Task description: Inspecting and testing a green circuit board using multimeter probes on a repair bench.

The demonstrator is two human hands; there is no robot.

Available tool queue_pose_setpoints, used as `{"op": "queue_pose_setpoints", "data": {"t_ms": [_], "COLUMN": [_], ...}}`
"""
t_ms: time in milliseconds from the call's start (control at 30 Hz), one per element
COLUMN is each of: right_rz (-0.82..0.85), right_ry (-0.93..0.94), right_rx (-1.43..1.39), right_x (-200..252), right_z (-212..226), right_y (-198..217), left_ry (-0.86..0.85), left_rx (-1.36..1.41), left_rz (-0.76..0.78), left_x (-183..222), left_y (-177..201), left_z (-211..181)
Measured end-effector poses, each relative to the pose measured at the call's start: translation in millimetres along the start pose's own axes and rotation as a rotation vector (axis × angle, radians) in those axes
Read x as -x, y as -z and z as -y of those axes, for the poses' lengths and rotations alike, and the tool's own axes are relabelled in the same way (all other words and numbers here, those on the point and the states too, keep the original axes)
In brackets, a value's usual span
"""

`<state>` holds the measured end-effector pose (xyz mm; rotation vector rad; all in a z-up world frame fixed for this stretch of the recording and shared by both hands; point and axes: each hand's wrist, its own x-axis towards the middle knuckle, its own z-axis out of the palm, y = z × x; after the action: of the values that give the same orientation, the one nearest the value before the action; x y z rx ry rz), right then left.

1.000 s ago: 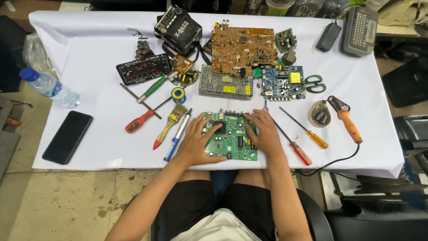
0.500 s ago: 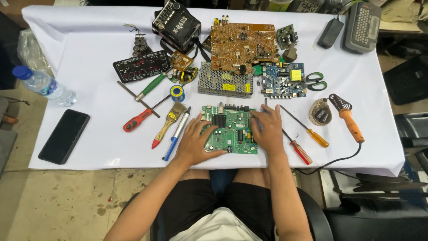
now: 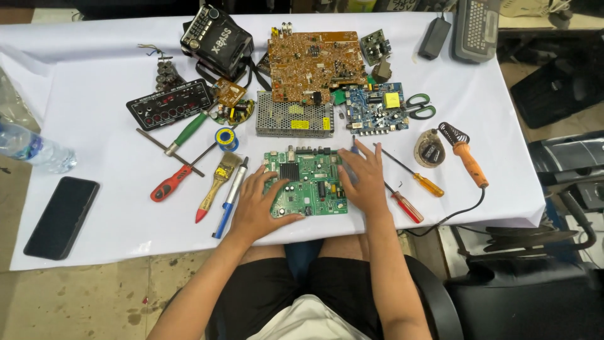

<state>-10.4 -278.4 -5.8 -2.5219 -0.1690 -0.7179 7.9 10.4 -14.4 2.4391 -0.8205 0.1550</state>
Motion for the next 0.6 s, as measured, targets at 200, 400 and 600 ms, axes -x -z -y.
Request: {"op": "queue_pose_setpoints", "data": {"t_ms": [200, 400, 600], "right_rz": [-0.243, -0.184, -0.068], "right_ry": [-0.227, -0.343, -0.528], "right_rx": [0.236, 0.405, 0.437], "right_x": [43.2, 89.1, 97.0], "right_z": [-14.1, -32.7, -21.8], "right_y": [37.0, 56.7, 53.3], "left_ry": [0.011, -0.008, -0.038], "left_rx": [-0.008, -0.004, -0.001], "left_rz": [0.010, -0.001, -0.040], "left_x": [-2.2, -4.3, -1.6], "left_y": [2.8, 0.1, -5.6], "left_z": [-1.7, -4.8, -1.0]}}
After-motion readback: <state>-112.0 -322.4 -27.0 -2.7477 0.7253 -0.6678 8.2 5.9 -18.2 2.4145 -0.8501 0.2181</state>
